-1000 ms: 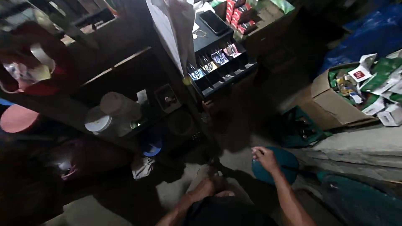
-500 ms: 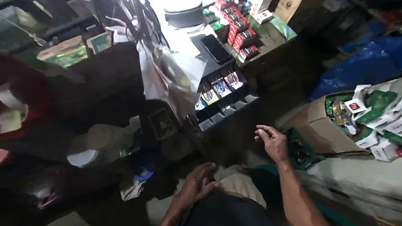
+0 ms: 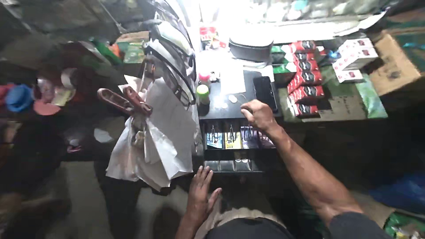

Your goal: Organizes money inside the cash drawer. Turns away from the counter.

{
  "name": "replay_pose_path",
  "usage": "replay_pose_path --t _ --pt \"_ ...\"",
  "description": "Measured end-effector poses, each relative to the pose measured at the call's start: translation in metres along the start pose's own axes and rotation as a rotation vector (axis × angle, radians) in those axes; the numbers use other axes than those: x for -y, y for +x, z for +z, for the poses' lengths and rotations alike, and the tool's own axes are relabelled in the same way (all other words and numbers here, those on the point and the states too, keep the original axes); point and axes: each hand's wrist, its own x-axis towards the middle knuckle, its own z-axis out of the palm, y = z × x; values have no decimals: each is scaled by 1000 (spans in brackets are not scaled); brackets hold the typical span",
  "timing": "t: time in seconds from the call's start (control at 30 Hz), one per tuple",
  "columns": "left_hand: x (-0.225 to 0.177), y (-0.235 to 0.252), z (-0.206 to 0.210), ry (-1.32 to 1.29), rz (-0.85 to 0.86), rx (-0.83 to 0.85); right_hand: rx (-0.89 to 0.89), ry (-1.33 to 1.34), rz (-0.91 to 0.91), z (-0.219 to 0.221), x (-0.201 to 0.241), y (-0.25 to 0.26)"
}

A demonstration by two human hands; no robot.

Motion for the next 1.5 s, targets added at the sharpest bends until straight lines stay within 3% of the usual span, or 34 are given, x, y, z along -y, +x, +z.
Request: replay_pose_path --t 0.13,0.27,0.77,1.5 --pt "-13 -9 16 38 -154 -31 226 -95 104 5 -7 74" --pt "-19 -11 27 64 -192 -69 294 -161 150 11 -6 103" --pt "-14 -12 24 26 -157 -59 360 -169 241 13 7 111" --pt "-15 -12 27 -6 -178 -75 388 -140 175 14 7 115"
